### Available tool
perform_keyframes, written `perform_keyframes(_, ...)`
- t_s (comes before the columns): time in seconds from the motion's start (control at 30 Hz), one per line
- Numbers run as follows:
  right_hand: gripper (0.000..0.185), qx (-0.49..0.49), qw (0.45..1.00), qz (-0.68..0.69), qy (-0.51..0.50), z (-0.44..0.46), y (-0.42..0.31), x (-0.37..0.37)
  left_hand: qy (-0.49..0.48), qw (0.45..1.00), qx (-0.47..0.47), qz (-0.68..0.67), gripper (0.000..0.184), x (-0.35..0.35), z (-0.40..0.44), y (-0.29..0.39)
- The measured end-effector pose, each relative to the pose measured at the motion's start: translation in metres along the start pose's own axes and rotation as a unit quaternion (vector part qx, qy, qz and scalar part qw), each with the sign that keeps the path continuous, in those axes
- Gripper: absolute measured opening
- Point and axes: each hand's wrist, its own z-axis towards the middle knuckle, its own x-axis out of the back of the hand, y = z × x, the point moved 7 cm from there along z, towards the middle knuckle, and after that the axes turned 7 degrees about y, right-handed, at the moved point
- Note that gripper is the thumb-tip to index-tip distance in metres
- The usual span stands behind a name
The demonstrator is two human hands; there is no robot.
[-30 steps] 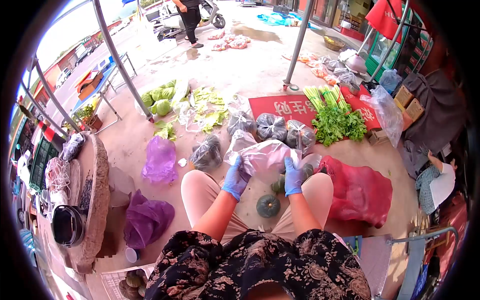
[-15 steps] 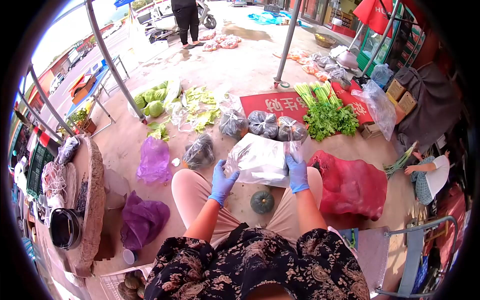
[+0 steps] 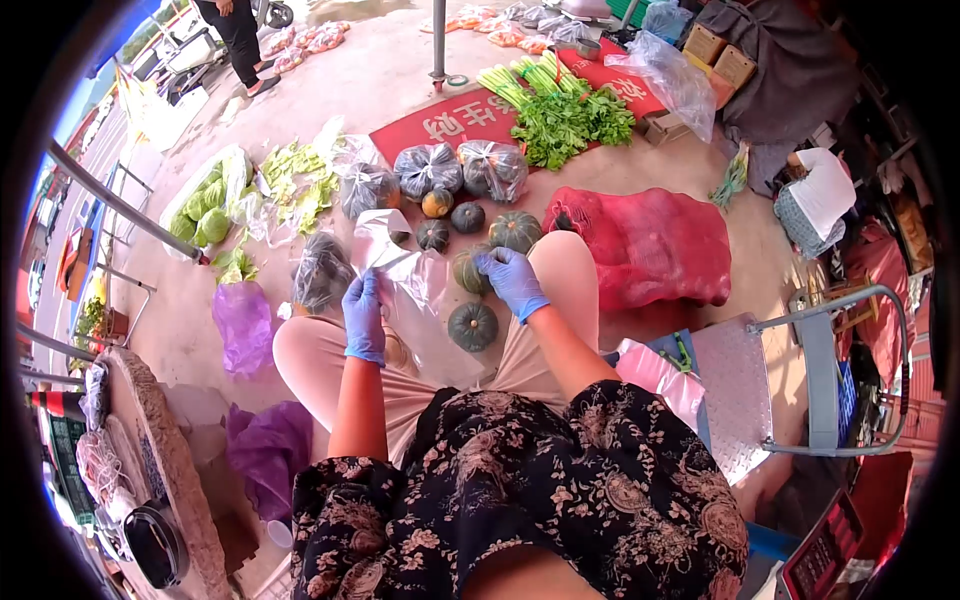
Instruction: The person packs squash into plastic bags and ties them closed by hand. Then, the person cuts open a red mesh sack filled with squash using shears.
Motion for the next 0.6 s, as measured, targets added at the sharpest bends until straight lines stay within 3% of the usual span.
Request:
perform_keyframes(0.07, 0.028, 0.059, 0.995, -0.073, 0.024, 0.001, 0.003, 0.006, 0.065, 0.994, 0.022, -0.081, 0.013, 0.013, 0.002, 0.013)
perform_keyframes(0.2, 0.027, 0.105, 0.991, -0.071, 0.048, 0.010, 0.006, 0.006, -0.016, 0.990, 0.014, -0.140, 0.014, 0.021, 0.007, 0.023)
perform_keyframes(0.23, 0.029, 0.117, 0.991, -0.059, 0.030, 0.012, 0.001, 0.001, 0.008, 0.989, 0.032, -0.146, 0.014, 0.020, 0.006, 0.022)
perform_keyframes(0.33, 0.032, 0.160, 0.985, 0.048, -0.051, -0.001, -0.034, -0.028, -0.033, 0.992, 0.040, -0.111, 0.015, 0.008, 0.003, 0.014)
perform_keyframes(0.4, 0.032, 0.237, 0.969, -0.009, -0.072, -0.015, -0.061, -0.046, -0.106, 0.990, 0.024, -0.093, 0.018, -0.007, -0.003, 0.008)
perform_keyframes(0.47, 0.033, 0.311, 0.945, -0.067, -0.073, -0.026, -0.070, -0.063, -0.073, 0.988, 0.088, -0.108, 0.023, -0.029, -0.020, 0.007)
perform_keyframes(0.53, 0.036, 0.381, 0.915, -0.123, -0.059, -0.033, -0.065, -0.081, -0.137, 0.983, 0.121, 0.014, 0.032, -0.043, -0.032, 0.001)
perform_keyframes(0.57, 0.035, 0.371, 0.913, -0.130, -0.114, -0.032, -0.052, -0.091, -0.132, 0.984, 0.122, -0.001, 0.031, -0.047, -0.034, -0.004)
perform_keyframes(0.6, 0.032, 0.377, 0.916, -0.115, -0.081, -0.032, -0.055, -0.086, -0.127, 0.984, 0.122, -0.015, 0.031, -0.049, -0.034, -0.009)
